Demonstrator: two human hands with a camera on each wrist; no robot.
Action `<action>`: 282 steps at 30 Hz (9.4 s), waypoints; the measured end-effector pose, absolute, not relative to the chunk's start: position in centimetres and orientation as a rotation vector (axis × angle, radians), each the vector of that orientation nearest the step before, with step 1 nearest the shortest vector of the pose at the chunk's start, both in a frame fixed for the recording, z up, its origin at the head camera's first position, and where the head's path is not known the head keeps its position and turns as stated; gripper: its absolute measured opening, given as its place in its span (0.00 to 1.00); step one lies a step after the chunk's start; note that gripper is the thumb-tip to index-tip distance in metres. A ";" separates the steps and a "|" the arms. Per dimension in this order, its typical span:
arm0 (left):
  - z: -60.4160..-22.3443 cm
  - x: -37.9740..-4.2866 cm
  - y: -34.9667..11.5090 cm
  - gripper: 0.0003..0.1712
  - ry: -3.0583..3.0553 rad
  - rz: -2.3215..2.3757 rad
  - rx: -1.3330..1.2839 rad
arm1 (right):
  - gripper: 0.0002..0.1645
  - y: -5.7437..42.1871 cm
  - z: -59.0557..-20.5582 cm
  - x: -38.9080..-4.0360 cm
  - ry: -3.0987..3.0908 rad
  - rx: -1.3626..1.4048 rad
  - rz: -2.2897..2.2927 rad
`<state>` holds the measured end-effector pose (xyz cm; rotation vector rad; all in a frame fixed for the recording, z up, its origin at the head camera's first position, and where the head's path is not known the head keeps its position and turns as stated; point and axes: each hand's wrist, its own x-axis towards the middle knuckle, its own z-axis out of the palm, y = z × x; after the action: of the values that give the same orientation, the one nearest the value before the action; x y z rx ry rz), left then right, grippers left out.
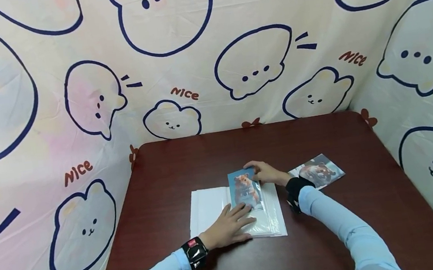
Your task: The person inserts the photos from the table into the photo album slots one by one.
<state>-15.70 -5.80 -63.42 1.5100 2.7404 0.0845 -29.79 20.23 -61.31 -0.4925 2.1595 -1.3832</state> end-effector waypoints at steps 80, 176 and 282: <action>-62.5 -22.3 -15.8 0.21 2.680 1.505 0.027 | 0.32 8.5 -62.8 -18.3 2.464 -1.073 -1.013; -58.1 -19.9 -7.4 0.10 2.730 1.695 0.778 | 0.37 19.8 -54.4 -23.2 2.217 -0.553 -1.598; -65.8 -16.3 -7.1 0.37 2.789 0.077 1.553 | 0.34 19.3 -60.7 -31.5 2.260 -0.275 -1.577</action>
<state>-16.30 -7.05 -65.77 1.5529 2.7893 0.0767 -31.51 19.29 -60.69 -0.2748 2.2605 -1.5769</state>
